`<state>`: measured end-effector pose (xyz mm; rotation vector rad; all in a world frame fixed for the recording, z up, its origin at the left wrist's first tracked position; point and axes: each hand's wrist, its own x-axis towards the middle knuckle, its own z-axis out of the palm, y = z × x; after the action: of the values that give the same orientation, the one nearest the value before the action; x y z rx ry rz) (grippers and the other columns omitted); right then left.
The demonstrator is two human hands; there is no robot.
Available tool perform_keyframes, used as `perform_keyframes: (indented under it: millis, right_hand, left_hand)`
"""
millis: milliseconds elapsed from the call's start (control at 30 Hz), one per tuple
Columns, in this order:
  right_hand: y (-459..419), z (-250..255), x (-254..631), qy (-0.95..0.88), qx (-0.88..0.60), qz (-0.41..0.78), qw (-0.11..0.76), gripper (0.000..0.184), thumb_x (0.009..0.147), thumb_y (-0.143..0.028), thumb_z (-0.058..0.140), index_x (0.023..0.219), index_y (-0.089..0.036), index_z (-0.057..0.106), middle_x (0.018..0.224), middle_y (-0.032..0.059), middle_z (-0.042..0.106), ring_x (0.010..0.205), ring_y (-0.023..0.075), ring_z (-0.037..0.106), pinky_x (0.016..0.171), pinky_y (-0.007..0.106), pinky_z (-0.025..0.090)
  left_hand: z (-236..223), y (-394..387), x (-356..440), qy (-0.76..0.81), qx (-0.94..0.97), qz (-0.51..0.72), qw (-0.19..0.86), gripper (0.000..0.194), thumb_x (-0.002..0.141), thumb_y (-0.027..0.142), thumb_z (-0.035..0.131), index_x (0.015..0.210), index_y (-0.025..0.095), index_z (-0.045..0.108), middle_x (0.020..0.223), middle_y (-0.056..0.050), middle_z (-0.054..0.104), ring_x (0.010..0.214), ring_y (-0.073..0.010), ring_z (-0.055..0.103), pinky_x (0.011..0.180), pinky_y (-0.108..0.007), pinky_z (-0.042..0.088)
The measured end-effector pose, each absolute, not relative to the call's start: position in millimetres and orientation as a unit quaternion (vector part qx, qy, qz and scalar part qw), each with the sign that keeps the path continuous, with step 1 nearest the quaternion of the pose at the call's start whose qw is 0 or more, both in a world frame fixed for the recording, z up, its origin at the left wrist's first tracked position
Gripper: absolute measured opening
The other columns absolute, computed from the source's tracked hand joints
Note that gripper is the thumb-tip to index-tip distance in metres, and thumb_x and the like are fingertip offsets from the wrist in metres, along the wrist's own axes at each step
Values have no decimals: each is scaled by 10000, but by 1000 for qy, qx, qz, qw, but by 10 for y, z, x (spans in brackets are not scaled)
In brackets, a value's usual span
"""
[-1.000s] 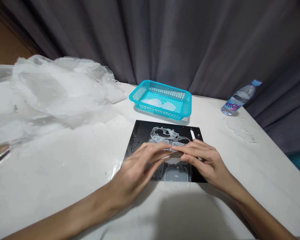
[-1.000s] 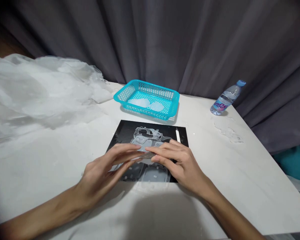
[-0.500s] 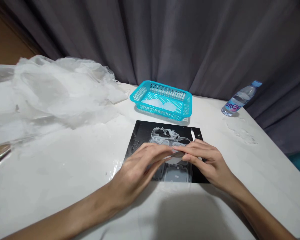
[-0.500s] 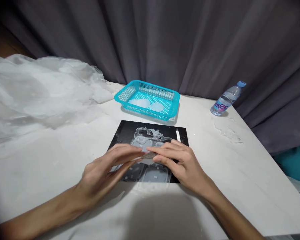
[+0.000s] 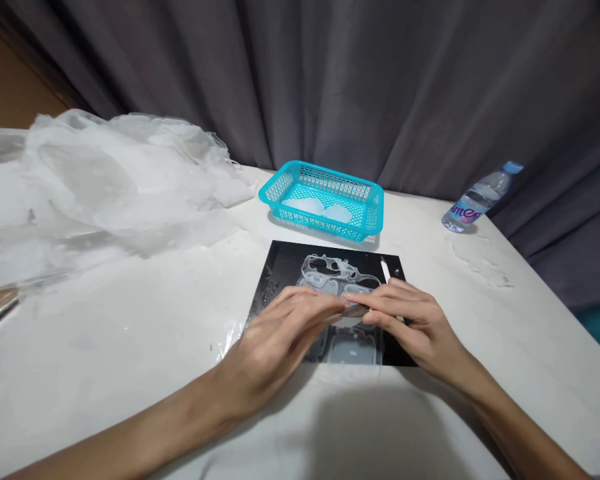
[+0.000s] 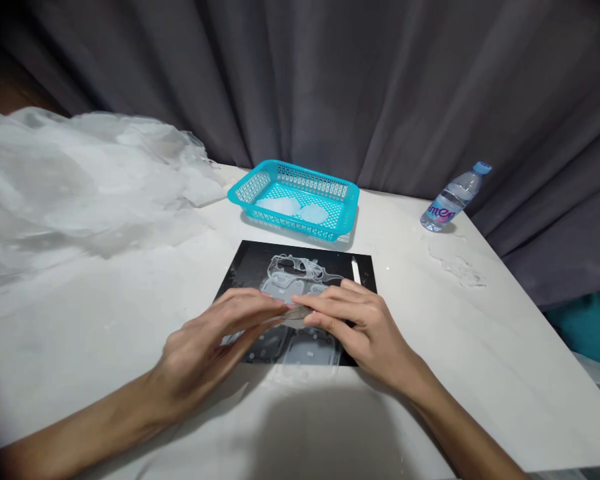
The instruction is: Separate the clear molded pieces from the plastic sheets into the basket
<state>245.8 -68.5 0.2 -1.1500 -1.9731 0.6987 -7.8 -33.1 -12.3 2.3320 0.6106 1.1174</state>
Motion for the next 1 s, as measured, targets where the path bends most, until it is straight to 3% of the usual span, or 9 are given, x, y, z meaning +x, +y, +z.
perform_keyframes:
  millis: [567, 1000]
  right_hand:
    - [-694, -26, 2458, -773, -442, 265, 370, 297, 1059, -288, 593, 1322, -331, 726, 1065, 20, 798, 843, 195, 616, 859, 401, 473]
    - [-700, -30, 2446, -775, -437, 264, 371, 332, 1061, -235, 594, 1363, -331, 694, 1059, -19, 797, 840, 169, 595, 818, 352, 435]
  left_hand:
    - [-217, -293, -115, 183, 871, 408, 206, 525, 972, -24, 615, 1450, 184, 545, 1210, -81, 741, 1119, -188, 674, 999, -352, 560]
    - [-234, -290, -127, 165, 874, 412, 198, 516, 983, -36, 589, 1462, 146, 534, 1226, -106, 733, 1129, -197, 670, 997, -377, 560]
